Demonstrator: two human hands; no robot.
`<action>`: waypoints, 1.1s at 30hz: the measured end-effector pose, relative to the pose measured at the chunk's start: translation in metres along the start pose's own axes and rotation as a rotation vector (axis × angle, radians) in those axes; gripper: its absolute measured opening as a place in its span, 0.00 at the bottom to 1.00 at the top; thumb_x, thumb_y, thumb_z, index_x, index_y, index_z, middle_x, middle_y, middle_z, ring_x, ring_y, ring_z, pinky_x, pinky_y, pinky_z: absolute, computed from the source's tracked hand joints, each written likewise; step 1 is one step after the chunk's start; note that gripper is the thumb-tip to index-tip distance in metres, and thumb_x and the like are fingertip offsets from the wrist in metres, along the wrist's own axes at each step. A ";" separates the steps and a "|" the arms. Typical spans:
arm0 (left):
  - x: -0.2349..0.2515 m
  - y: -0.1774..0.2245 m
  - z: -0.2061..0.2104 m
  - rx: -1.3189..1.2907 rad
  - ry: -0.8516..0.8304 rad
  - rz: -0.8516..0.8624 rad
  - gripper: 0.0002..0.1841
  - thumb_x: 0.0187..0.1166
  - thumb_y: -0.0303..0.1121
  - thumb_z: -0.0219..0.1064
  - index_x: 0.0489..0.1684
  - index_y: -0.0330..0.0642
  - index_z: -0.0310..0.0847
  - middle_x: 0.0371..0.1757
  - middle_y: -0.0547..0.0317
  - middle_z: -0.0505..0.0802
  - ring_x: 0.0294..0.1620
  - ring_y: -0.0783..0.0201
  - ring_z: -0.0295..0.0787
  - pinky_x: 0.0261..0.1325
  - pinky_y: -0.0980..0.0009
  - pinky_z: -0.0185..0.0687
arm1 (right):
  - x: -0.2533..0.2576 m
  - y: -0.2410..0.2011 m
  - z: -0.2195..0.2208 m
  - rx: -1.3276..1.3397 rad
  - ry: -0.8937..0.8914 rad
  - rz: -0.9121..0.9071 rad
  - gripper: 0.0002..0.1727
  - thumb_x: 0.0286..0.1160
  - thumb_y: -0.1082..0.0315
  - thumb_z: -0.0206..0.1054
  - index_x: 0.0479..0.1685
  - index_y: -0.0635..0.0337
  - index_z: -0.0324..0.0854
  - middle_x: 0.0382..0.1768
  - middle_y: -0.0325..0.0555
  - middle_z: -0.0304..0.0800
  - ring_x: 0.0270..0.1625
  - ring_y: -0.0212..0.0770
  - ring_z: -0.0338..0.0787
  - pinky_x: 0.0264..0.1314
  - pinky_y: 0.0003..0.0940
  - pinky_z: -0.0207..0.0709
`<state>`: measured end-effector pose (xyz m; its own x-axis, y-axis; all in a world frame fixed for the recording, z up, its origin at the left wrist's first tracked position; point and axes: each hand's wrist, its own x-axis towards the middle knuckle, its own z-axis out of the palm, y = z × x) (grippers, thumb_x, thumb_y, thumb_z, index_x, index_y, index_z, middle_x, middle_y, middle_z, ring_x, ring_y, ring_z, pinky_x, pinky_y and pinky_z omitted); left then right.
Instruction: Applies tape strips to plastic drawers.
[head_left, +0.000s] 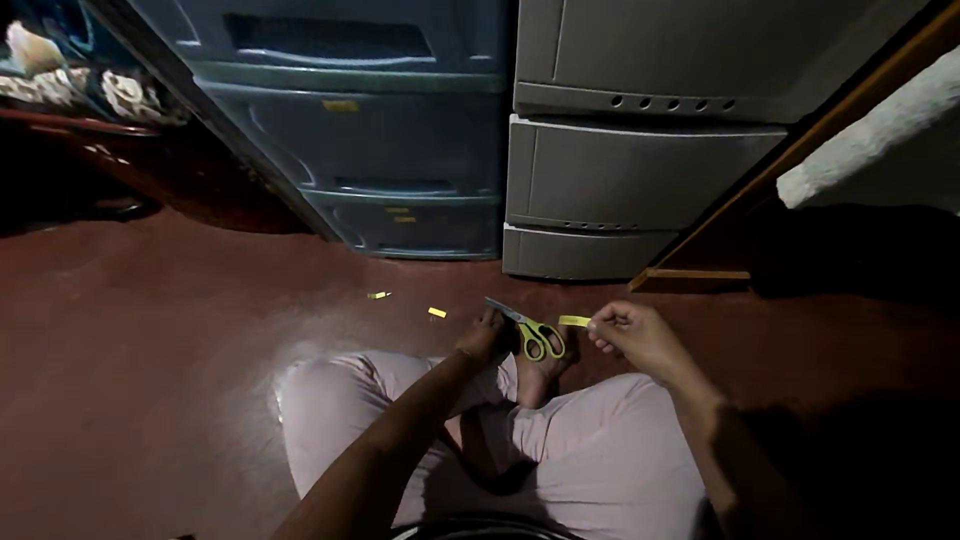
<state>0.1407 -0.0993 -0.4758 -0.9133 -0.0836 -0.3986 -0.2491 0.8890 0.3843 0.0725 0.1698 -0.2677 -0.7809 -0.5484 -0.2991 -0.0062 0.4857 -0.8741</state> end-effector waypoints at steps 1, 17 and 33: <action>0.000 0.001 -0.003 0.011 -0.012 -0.011 0.33 0.72 0.27 0.74 0.82 0.41 0.71 0.94 0.40 0.55 0.85 0.29 0.64 0.74 0.39 0.77 | -0.001 0.001 -0.001 0.003 0.003 0.005 0.06 0.82 0.70 0.69 0.46 0.64 0.84 0.37 0.42 0.90 0.35 0.29 0.90 0.41 0.24 0.86; -0.111 0.082 -0.141 -0.779 0.247 0.249 0.20 0.75 0.43 0.74 0.56 0.40 0.86 0.51 0.60 0.91 0.53 0.69 0.88 0.59 0.67 0.85 | 0.003 -0.024 -0.002 -0.107 -0.054 -0.040 0.07 0.82 0.68 0.68 0.46 0.63 0.85 0.36 0.41 0.90 0.35 0.28 0.89 0.41 0.24 0.84; -0.110 0.200 -0.298 -0.324 0.780 0.656 0.10 0.85 0.35 0.67 0.45 0.36 0.86 0.39 0.54 0.92 0.39 0.65 0.90 0.48 0.64 0.87 | -0.015 -0.152 -0.100 -0.222 0.432 -0.493 0.06 0.80 0.69 0.71 0.43 0.63 0.89 0.36 0.43 0.90 0.36 0.30 0.87 0.45 0.30 0.83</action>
<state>0.0952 -0.0466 -0.1067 -0.8252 0.0008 0.5649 0.3969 0.7123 0.5788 0.0225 0.1721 -0.0916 -0.8327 -0.4428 0.3324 -0.5159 0.4024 -0.7563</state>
